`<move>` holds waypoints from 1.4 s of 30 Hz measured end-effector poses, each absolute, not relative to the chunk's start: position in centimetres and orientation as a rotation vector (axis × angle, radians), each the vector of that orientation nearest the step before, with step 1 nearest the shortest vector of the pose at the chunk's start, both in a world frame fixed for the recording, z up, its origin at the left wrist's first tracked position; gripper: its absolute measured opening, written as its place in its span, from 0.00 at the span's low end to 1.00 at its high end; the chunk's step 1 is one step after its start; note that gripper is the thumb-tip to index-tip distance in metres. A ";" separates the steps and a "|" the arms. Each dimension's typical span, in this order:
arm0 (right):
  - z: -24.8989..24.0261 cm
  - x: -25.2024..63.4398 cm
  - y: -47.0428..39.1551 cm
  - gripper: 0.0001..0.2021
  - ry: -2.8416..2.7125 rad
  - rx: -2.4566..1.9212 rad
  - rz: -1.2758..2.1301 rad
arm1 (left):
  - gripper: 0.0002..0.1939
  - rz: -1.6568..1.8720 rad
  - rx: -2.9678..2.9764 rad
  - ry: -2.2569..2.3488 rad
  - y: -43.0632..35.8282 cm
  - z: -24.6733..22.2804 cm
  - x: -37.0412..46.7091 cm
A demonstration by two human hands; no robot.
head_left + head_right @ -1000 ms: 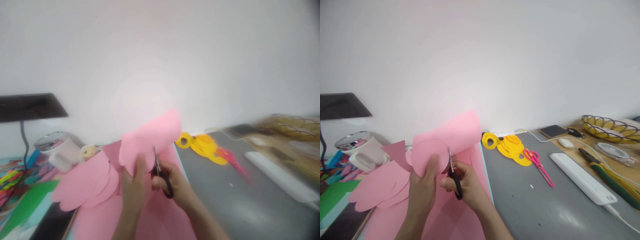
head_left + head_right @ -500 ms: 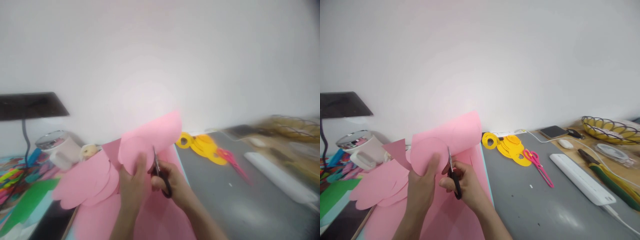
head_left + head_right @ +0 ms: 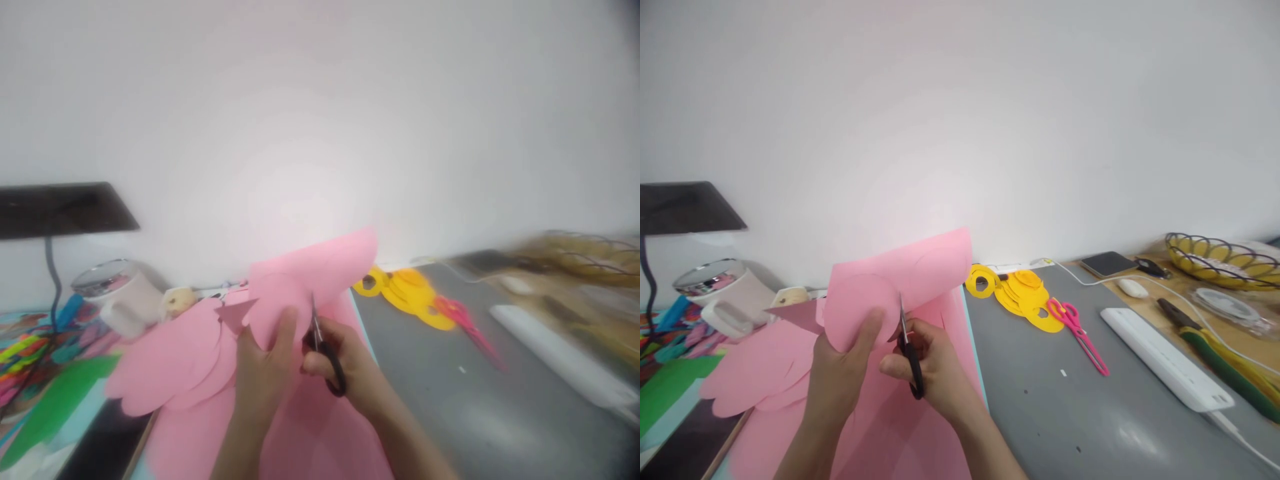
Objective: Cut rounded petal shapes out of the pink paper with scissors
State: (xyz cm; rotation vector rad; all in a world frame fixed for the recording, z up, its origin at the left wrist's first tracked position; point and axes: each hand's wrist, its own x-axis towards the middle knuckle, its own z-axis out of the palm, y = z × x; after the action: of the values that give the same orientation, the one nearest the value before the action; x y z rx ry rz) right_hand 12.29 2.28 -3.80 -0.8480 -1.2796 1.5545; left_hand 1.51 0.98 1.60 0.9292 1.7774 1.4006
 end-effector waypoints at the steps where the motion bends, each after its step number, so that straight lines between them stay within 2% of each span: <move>1: -3.8 12.3 2.3 0.18 -1.285 -0.848 1.555 | 0.09 1.423 0.937 1.762 1.0 1.7 1.6; 9: -3.8 12.2 2.2 0.20 -1.281 -0.853 1.562 | 0.09 1.444 0.931 1.779 0.9 1.8 1.5; 15: -3.8 12.2 2.2 0.17 -1.287 -0.837 1.579 | 0.09 1.453 0.927 1.765 0.8 2.3 1.6; 19: -3.8 12.1 2.2 0.16 -1.268 -0.868 1.591 | 0.12 1.412 0.921 1.732 0.7 2.7 1.7; 24: -3.8 12.2 2.2 0.18 -1.283 -0.816 1.576 | 0.08 1.464 0.939 1.720 0.7 2.3 1.5; 31: -3.8 12.3 2.3 0.22 -1.269 -0.825 1.544 | 0.11 1.346 0.997 1.811 0.9 1.6 1.0; 42: -3.6 12.4 2.3 0.17 -1.284 -0.780 1.592 | 0.11 1.435 1.019 1.696 0.6 2.4 1.3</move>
State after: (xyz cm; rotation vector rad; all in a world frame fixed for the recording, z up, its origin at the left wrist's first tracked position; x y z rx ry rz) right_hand 12.44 2.27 -3.59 -0.7803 -1.2838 1.5915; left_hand 1.32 0.63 2.37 1.0189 1.6960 1.4345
